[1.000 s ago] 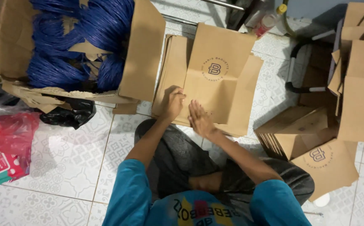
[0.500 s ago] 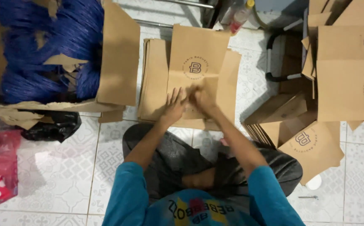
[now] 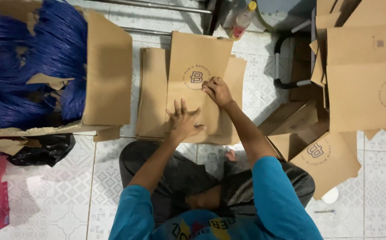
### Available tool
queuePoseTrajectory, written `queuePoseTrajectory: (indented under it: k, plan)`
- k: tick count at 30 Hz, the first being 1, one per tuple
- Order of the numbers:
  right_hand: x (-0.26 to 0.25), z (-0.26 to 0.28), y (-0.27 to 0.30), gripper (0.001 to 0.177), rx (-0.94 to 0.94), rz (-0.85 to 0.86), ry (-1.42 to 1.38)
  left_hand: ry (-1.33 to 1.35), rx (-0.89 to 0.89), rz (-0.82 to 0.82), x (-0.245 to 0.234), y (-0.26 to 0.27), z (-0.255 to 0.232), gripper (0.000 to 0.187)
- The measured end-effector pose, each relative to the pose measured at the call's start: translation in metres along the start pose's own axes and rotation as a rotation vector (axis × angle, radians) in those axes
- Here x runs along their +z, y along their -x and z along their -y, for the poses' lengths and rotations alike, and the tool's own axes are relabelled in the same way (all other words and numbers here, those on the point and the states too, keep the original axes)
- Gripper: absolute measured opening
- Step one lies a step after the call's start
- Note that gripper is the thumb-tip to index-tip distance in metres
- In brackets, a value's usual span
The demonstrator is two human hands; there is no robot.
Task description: The person sits on the floor and folds flat brown paper bags into upright pouches. They pick up a bag, fold the bottom and side edges to form the base, and then fold the top edges inward to close the opening. The person repeats this process for several bags, placing the finished ones in a stack.
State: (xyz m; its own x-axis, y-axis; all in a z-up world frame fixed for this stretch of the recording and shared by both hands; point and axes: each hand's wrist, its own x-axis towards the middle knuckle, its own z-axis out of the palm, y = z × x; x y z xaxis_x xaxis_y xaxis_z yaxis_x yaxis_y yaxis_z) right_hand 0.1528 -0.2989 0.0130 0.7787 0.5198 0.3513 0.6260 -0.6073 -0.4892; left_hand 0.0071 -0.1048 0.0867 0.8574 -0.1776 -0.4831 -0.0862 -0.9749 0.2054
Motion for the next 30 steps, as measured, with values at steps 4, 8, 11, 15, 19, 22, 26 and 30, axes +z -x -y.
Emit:
queuePoseTrajectory:
  k: [4,8,11,15,19,22,26,30]
  plan:
    - [-0.004,0.001,0.019,0.037,-0.042,0.030,0.068,0.019,-0.055,0.099,-0.011,0.002,-0.009,0.091]
    - [-0.014,0.025,0.042,0.063,-0.035,0.072,-0.022,0.049,-0.039,0.080,-0.011,0.001,-0.011,0.102]
    - [-0.023,0.050,0.061,0.078,-0.053,0.138,-0.024,0.047,-0.046,0.077,-0.009,0.000,-0.010,0.109]
    - [-0.028,0.083,0.095,0.087,-0.136,0.320,0.037,0.009,-0.025,0.063,0.001,-0.002,-0.009,0.113]
    - [-0.039,0.108,0.130,0.083,-0.200,0.387,0.077,0.012,-0.007,0.055,0.014,-0.012,-0.001,0.113]
    - [-0.053,0.126,0.145,0.076,-0.189,0.468,0.114,-0.016,-0.003,0.043,0.012,-0.009,0.000,0.073]
    - [-0.051,0.137,0.141,0.056,-0.021,0.299,0.034,-0.098,-0.009,-0.021,0.009,-0.001,0.003,0.068]
    - [-0.047,0.139,0.138,0.053,0.454,0.148,-0.018,-0.031,-0.021,-0.104,0.008,0.004,0.013,0.080]
